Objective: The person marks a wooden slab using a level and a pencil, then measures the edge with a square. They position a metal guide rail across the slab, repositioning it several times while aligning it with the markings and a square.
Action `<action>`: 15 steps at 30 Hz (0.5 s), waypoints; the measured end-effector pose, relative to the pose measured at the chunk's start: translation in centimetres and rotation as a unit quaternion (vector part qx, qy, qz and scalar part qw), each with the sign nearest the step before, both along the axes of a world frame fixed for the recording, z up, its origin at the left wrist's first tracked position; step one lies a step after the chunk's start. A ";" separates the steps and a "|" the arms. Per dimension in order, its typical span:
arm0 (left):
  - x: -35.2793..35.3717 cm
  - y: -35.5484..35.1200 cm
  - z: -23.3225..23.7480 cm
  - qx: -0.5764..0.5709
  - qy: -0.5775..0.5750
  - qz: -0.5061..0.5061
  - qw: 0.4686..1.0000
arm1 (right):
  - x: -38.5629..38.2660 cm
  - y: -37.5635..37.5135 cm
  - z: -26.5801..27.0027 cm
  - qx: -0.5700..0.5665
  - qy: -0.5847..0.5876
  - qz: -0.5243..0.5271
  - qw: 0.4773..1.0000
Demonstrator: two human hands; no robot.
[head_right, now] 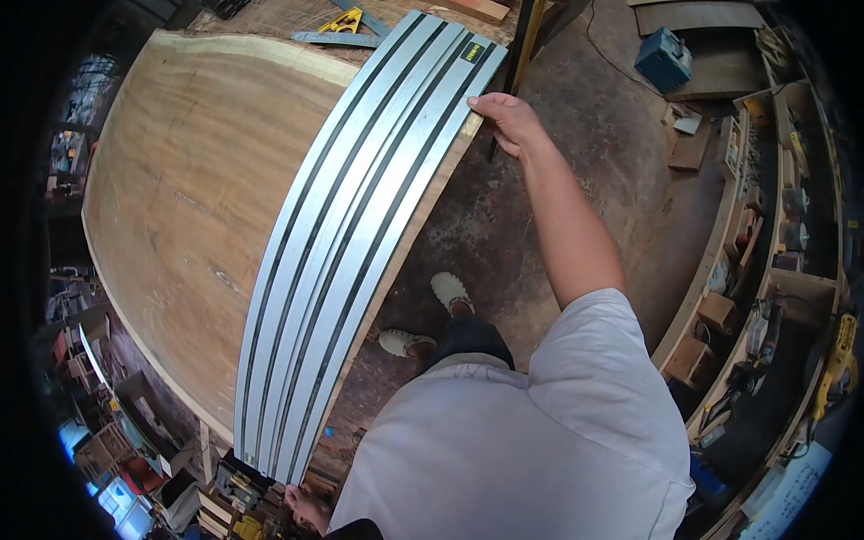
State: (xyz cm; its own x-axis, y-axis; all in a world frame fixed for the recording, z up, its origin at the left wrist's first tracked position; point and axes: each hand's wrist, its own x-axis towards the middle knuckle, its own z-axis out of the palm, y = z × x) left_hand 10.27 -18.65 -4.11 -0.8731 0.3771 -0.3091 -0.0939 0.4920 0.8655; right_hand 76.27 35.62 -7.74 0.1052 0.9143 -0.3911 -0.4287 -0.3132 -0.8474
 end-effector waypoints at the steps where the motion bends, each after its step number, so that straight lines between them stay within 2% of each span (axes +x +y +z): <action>1: 0.1 0.1 0.0 0.000 0.000 0.000 1.000 | -0.1 0.0 0.1 0.001 -0.002 -0.001 1.000; 6: 1.2 1.2 0.7 -0.012 -0.006 0.046 0.999 | -0.3 -0.1 0.3 0.005 -0.001 -0.007 1.000; 15: -0.4 -0.1 -0.7 0.009 -0.014 0.033 0.999 | -0.1 0.0 0.1 0.009 0.005 -0.002 1.000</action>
